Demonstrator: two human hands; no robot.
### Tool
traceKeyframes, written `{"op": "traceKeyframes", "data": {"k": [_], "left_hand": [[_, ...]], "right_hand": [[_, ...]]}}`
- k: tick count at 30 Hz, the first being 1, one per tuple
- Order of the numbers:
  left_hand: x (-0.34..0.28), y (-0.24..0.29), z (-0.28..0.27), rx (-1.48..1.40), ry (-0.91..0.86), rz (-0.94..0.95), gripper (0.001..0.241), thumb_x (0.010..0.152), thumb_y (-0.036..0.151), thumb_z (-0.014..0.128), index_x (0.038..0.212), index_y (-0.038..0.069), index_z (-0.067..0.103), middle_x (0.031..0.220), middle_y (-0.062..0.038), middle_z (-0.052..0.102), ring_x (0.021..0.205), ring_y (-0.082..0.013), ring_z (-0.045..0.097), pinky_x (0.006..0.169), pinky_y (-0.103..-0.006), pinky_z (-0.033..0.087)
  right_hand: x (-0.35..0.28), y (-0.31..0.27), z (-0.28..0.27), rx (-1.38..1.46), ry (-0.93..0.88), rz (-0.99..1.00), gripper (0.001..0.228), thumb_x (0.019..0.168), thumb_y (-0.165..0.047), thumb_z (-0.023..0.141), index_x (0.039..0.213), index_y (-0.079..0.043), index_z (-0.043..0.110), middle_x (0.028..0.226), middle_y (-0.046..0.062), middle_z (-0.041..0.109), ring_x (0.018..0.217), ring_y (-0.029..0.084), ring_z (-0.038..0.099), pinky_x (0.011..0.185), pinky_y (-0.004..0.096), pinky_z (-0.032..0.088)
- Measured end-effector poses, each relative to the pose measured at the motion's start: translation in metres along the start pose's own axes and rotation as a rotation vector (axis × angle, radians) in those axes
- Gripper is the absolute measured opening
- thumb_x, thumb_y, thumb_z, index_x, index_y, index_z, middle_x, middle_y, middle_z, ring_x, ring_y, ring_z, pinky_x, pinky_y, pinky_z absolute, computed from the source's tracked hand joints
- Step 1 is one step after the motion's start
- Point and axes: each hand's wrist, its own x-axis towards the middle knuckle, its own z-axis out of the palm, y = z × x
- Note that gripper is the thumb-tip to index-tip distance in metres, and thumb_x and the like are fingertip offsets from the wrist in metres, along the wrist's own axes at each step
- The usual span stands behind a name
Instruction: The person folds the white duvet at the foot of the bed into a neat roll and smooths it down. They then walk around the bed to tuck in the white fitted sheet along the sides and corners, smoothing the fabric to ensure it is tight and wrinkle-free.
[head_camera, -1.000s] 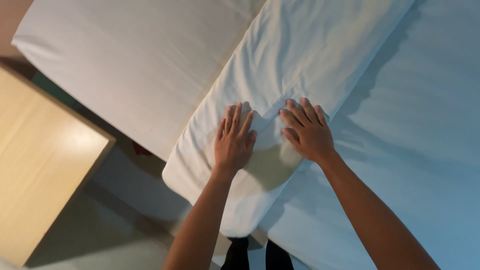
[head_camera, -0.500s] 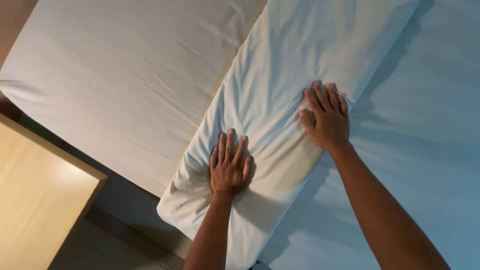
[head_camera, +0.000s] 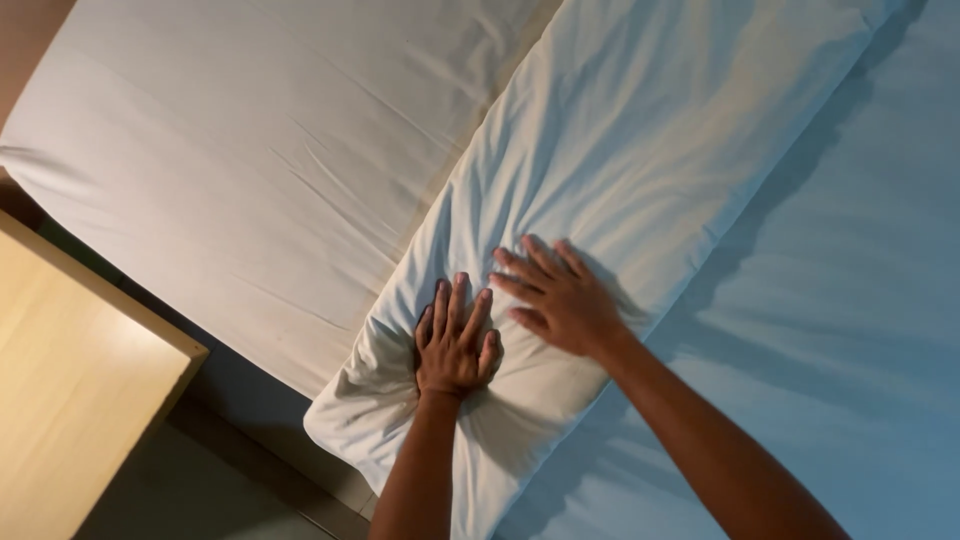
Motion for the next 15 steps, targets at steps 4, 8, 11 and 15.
{"op": "traceKeyframes", "data": {"k": [4,8,11,15], "left_hand": [[0.001,0.004,-0.003,0.002,-0.014,-0.016,0.062,0.097,0.047,0.047,0.157,0.029,0.046,0.172,-0.007,0.028,0.157,-0.03,0.028,0.122,-0.0484,0.024],[0.002,0.005,-0.01,-0.01,-0.03,-0.024,0.063,0.097,0.045,0.048,0.157,0.029,0.046,0.171,-0.007,0.028,0.156,-0.0311,0.029,0.121,-0.0499,0.022],[0.003,0.008,-0.018,-0.038,-0.024,-0.023,0.063,0.097,0.044,0.05,0.157,0.028,0.046,0.172,-0.008,0.028,0.157,-0.0324,0.029,0.121,-0.0508,0.024],[0.004,0.013,-0.024,-0.04,0.013,0.004,0.062,0.096,0.042,0.052,0.156,0.026,0.047,0.171,-0.009,0.029,0.157,-0.033,0.03,0.121,-0.0521,0.027]], "right_hand": [[-0.006,0.039,-0.013,-0.011,-0.021,0.033,0.064,0.104,-0.061,0.036,0.161,-0.031,0.033,0.174,-0.002,0.017,0.16,0.029,0.013,0.126,0.055,0.009],[-0.014,0.039,-0.013,0.056,0.098,0.377,0.068,0.104,-0.062,0.035,0.164,-0.03,0.031,0.174,-0.001,0.016,0.16,0.031,0.011,0.128,0.055,0.006],[-0.019,0.023,-0.007,0.012,0.104,0.407,0.067,0.105,-0.061,0.035,0.165,-0.031,0.031,0.175,0.0,0.017,0.16,0.033,0.012,0.127,0.058,0.005],[-0.032,-0.012,-0.009,0.043,0.119,0.233,0.065,0.103,-0.057,0.043,0.162,-0.031,0.036,0.173,0.003,0.022,0.159,0.039,0.015,0.124,0.063,0.009]]}}
